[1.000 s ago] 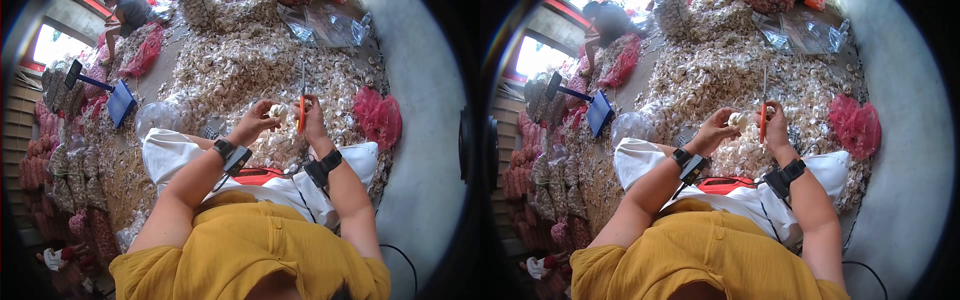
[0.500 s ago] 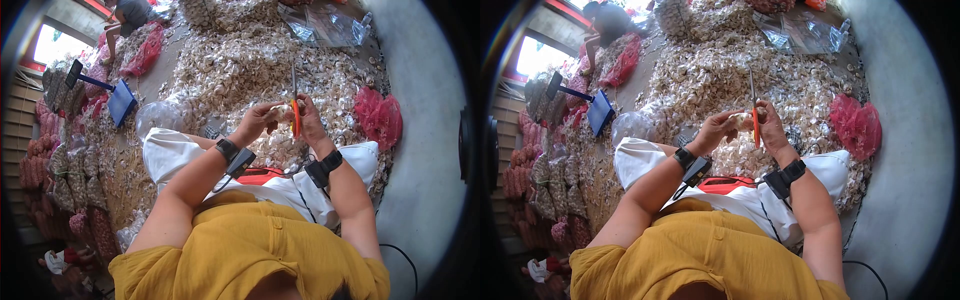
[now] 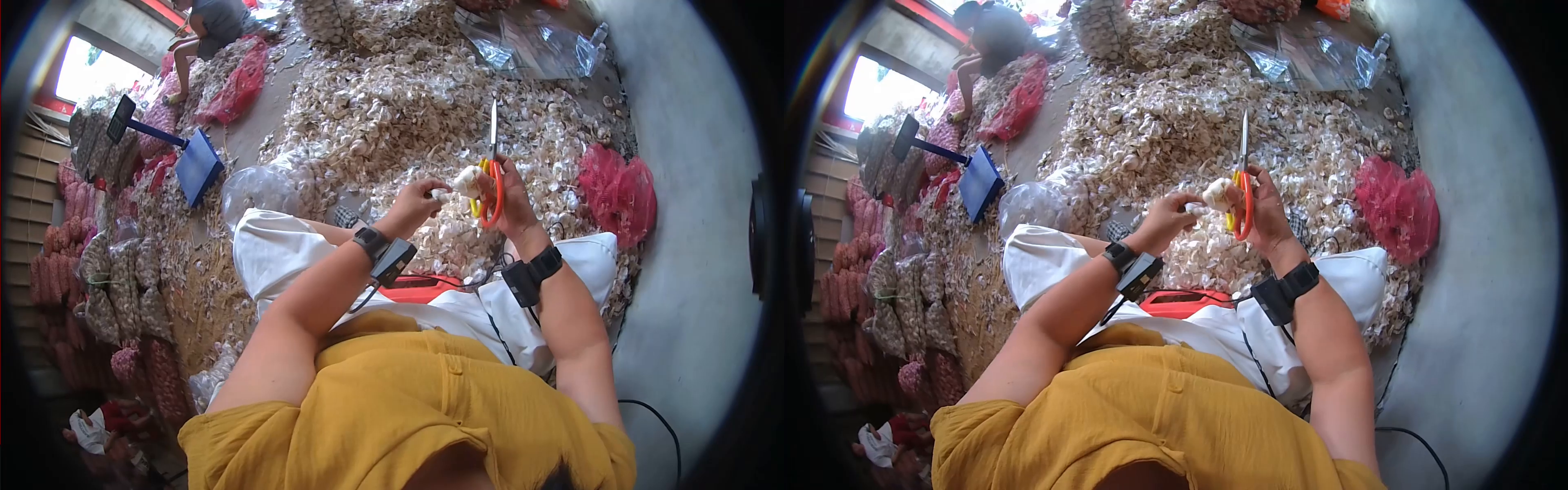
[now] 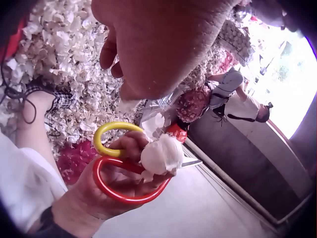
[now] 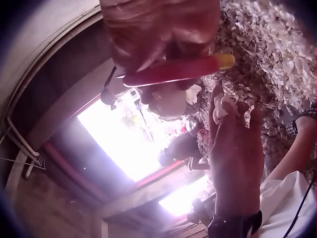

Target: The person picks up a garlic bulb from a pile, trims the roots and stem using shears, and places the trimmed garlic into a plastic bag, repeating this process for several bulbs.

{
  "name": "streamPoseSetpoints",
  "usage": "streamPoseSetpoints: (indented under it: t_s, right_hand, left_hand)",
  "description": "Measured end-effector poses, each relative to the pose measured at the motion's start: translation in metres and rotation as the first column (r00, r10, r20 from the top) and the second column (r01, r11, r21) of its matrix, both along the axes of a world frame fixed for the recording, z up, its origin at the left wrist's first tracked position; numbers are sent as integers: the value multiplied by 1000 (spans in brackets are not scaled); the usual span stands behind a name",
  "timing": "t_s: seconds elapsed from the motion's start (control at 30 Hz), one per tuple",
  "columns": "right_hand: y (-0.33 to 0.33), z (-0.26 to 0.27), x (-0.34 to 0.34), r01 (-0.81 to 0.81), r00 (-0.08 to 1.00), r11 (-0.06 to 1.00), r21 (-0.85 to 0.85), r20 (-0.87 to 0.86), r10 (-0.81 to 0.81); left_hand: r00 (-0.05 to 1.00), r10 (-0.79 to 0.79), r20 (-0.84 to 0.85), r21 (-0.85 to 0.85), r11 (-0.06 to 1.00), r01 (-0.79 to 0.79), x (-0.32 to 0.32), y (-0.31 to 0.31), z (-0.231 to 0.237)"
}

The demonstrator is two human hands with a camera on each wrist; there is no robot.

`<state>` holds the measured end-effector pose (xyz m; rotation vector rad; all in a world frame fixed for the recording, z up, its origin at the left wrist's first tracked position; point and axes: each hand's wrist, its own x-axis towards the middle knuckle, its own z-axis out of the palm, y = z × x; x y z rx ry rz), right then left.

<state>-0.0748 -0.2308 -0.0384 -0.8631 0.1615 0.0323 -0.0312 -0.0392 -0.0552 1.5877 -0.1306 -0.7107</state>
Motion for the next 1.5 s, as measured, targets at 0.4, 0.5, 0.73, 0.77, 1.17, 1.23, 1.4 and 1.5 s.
streamPoseSetpoints:
  t_s: [0.4,0.5,0.73,0.77,1.17,1.23,1.4,1.5]
  right_hand:
    - [3,-17,-2,-29,1000,999,-25,-1,29]
    - [6,-16,-3,-23,999,1000,14,-39,24]
    - [1,-14,0,-31,989,965,262,-129,67]
    - [2,-12,0,-27,993,971,238,-107,54]
    - [5,-18,1,139,987,990,29,-86,-136]
    - [4,-15,2,89,993,996,-2,-79,-89]
    - [-1,-13,1,-35,993,999,-37,-112,31]
    - [1,-8,-1,-62,991,997,42,-117,67]
  left_hand:
    - [883,-148,446,162,983,83,-11,-28,23]
    - [830,-96,549,219,975,-32,-10,-28,17]
    - [927,102,361,-17,995,-103,-9,-39,14]
    - [973,116,201,-110,989,-95,-9,-39,15]
    - [997,-14,79,-184,982,29,-6,-37,17]
    - [935,-14,356,-44,998,32,-6,-40,11]
    - [898,-75,432,179,984,-4,-9,-32,26]
    - [936,57,346,-85,996,-30,-5,-29,20]
